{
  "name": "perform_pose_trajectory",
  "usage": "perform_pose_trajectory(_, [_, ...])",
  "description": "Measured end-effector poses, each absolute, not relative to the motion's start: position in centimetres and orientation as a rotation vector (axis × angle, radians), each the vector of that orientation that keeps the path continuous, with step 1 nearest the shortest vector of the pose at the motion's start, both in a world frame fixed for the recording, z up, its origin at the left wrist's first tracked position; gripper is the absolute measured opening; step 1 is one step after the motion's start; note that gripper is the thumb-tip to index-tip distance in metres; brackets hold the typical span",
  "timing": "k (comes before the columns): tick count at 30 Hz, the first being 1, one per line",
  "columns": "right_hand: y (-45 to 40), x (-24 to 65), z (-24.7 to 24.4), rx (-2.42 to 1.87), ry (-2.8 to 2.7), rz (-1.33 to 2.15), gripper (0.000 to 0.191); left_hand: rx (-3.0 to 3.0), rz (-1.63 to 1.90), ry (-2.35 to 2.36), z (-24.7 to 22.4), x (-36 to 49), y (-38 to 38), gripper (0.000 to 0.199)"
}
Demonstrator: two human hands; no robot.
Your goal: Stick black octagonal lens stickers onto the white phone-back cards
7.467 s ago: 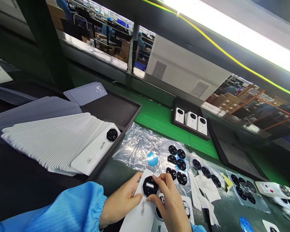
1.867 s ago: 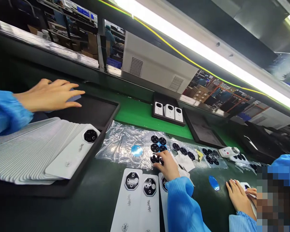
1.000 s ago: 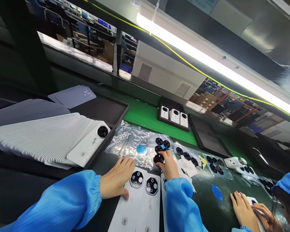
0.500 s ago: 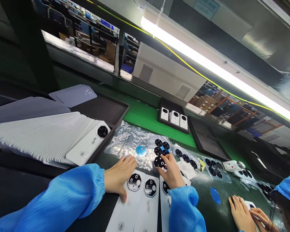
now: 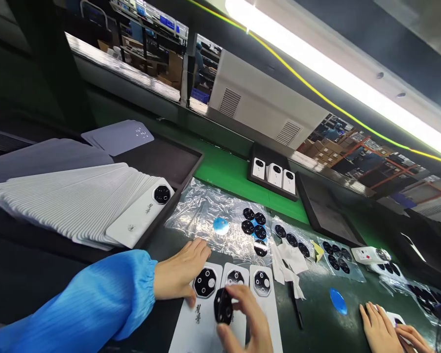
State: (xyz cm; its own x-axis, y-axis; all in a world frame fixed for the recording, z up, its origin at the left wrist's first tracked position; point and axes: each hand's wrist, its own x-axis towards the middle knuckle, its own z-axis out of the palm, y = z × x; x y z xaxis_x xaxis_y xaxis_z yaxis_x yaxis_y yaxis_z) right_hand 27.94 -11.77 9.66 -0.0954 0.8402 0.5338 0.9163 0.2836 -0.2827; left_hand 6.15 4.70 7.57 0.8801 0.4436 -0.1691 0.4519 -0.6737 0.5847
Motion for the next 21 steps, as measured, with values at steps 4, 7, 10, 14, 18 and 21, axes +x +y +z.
perform_pose_trajectory(4, [-15.5,38.5,12.9,-1.580,-1.863,-0.320,0.026,2.344,0.002,0.625,8.3,6.0,5.1,0.047])
perform_pose_trajectory(7, [-17.8,44.6,13.3,-1.614,-1.791,-0.637,0.027,2.112,0.056,0.540,8.3,5.5,5.3,0.045])
perform_pose_trajectory(10, [-18.9,44.6,11.8,-1.755,-1.629,-0.496,0.033,1.624,0.038,0.397,7.5,4.9,4.9,0.042])
perform_pose_trajectory(14, [-18.3,37.4,9.4,-1.814,-1.677,-0.202,0.027,1.237,0.148,0.367,5.9,4.7,3.4,0.042])
perform_pose_trajectory(18, [-16.1,29.4,6.8,-1.815,-1.758,0.035,0.028,1.111,0.224,0.374,5.1,4.8,2.9,0.049])
perform_pose_trajectory(21, [-14.9,25.8,5.5,-1.820,-1.756,0.125,0.029,1.037,0.225,0.367,5.0,4.8,3.1,0.049])
